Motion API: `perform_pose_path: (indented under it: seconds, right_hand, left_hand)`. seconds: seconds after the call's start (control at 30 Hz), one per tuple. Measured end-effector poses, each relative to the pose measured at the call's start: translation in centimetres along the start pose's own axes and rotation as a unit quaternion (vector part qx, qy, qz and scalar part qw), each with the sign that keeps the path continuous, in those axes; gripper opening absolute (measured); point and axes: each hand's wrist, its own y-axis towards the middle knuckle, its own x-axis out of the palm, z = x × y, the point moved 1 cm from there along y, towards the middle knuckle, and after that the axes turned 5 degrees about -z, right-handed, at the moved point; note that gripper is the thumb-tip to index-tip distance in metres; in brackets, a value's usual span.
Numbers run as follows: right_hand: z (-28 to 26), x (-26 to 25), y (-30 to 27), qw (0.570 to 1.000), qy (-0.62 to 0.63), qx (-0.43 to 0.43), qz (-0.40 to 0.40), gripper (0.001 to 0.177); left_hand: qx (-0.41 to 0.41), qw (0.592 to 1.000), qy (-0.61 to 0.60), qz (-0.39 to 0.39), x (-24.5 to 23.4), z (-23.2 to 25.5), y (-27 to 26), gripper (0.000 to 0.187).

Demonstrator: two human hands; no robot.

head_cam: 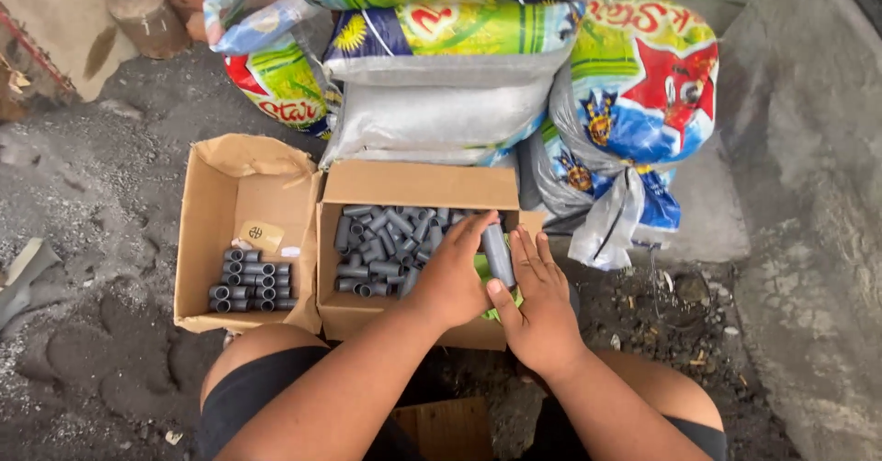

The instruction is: Cleaning and sorting grey PVC elbow fittings by wiping them with a cloth and moving them between boxes.

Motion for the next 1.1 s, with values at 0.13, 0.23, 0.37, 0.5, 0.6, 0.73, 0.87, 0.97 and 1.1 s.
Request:
perform_pose_path:
  seconds: [0.13,0.23,0.37,0.5,0.6,0.73,0.87,0.97,1.1]
  right_hand:
    - [-0.4,1.6,-1.5,0.997,0.061,-0.056,-0.001,0.073]
    - [0.0,3.3,-0.9,0.993,0.079,-0.086,-0.005,0.071]
    - [-2.3,4.7,-0.2,0.989,0.099,-0.112,0.015,0.073]
    - [-3.8,5.3,1.4,0.981,0.067,-0.179,0.026,0.071]
    - [-3.5,6.7,3.0,0.968,0.16,-0.193,0.019,0.057]
    - [-6.8,6.7,3.2,0.986,0.113,-0.101,-0.074,0.076]
    - [-8.4,4.7,6.3,0.971,0.197,-0.037,-0.132,0.065]
    - [-7.6,4.2,9.0,0.971,0.199,0.026,-0.131,0.052]
    - [-5.3,6.3,10.3,0.983,0.166,-0.005,-0.074,0.037]
  left_hand:
    - [-0.038,0.999,-0.005,-0.018,-1.2,0.8,-2.1,0.102]
    - [-0.093,0.994,0.009,-0.051,-3.4,2.2,-3.1,0.095]
    - [-0.176,0.981,0.006,-0.077,-6.2,3.6,-4.1,0.09]
    - [-0.301,0.951,0.001,-0.075,-9.7,6.3,-4.2,0.092]
    - [-0.324,0.941,-0.074,-0.054,-10.3,6.8,-5.3,0.085]
    - [-0.279,0.956,-0.089,-0.011,-10.4,3.5,-7.2,0.088]
    - [-0.366,0.923,-0.115,-0.004,-11.7,3.5,-5.5,0.096]
    - [-0.339,0.936,-0.094,-0.005,-12.6,2.7,-3.6,0.097]
    - [-0.332,0.94,-0.061,-0.055,-12.6,0.9,-2.7,0.093]
